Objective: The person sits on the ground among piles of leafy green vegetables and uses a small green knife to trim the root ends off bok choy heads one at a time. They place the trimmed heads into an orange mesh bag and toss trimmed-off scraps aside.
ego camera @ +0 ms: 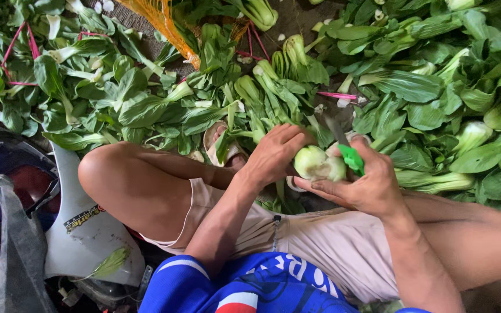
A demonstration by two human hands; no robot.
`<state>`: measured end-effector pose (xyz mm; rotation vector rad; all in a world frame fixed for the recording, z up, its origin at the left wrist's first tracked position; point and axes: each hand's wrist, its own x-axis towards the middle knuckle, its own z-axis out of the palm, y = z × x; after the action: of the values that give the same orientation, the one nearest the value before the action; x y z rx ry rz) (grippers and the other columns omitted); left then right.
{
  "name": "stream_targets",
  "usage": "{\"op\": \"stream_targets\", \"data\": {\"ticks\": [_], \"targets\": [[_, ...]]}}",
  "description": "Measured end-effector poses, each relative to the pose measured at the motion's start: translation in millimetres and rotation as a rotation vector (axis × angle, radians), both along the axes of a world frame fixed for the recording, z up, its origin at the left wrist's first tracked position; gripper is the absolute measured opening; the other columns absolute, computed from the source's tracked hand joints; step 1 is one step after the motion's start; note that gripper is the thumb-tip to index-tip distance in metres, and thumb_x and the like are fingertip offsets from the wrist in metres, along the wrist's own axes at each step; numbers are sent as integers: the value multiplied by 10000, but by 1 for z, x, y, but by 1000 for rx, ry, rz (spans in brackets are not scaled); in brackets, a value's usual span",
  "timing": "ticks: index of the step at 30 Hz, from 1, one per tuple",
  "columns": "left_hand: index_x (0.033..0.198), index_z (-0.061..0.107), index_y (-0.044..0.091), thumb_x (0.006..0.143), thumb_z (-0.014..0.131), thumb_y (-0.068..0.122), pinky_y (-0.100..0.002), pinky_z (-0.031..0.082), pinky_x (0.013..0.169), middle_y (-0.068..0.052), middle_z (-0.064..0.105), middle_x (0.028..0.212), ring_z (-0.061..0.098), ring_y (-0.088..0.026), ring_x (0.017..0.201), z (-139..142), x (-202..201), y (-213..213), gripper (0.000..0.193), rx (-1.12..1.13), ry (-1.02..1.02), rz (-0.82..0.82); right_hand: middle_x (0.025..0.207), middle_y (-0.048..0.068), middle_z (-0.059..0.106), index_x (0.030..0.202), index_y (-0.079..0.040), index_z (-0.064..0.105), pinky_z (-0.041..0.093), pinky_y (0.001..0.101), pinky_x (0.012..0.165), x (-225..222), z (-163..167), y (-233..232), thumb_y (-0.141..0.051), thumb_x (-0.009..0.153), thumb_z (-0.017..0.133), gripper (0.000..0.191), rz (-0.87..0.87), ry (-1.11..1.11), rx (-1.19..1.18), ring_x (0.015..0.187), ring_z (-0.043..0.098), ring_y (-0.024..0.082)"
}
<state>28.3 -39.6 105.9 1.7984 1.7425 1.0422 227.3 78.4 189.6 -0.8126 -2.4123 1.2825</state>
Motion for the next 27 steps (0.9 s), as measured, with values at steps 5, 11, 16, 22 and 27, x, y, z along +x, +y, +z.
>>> {"op": "stream_targets", "data": {"ticks": [5,11,16,22,27], "targets": [[1079,653,34,496,941,155,-425,534,854,-145,651,1016,648,-361,969,18,-18,4,661,-204,-196,253,906,69,689,963,-107,651,582,377,706,2,15,-3,-267,673,902,416,137,48,352,800,709,279],[1074,660,24,552,885,129,-382,556,892,-126,672,1019,684,-318,998,36,-23,0,578,-249,-389,42,879,52,640,1060,-107,693,548,401,673,11,20,8,-189,812,827,293,159,-209,629,763,682,278],[1041,654,16,478,924,166,-388,542,825,-137,662,969,667,-333,948,42,-21,4,642,-242,-389,-63,766,57,584,1031,-89,679,520,404,622,29,-6,19,-165,838,801,241,263,-220,732,690,650,266],[1016,664,39,474,888,150,-372,555,788,-119,677,923,698,-304,902,39,-25,-2,597,-286,-474,-136,975,91,718,1138,-102,668,552,354,691,11,-22,46,-236,974,832,269,29,-336,569,838,717,263],[1060,665,13,583,920,137,-406,537,828,-170,654,1004,656,-361,974,34,-5,7,555,-241,-323,-88,1028,108,742,1125,-87,652,565,378,864,8,-18,8,-410,581,955,701,-1,37,-14,927,723,258]]}}
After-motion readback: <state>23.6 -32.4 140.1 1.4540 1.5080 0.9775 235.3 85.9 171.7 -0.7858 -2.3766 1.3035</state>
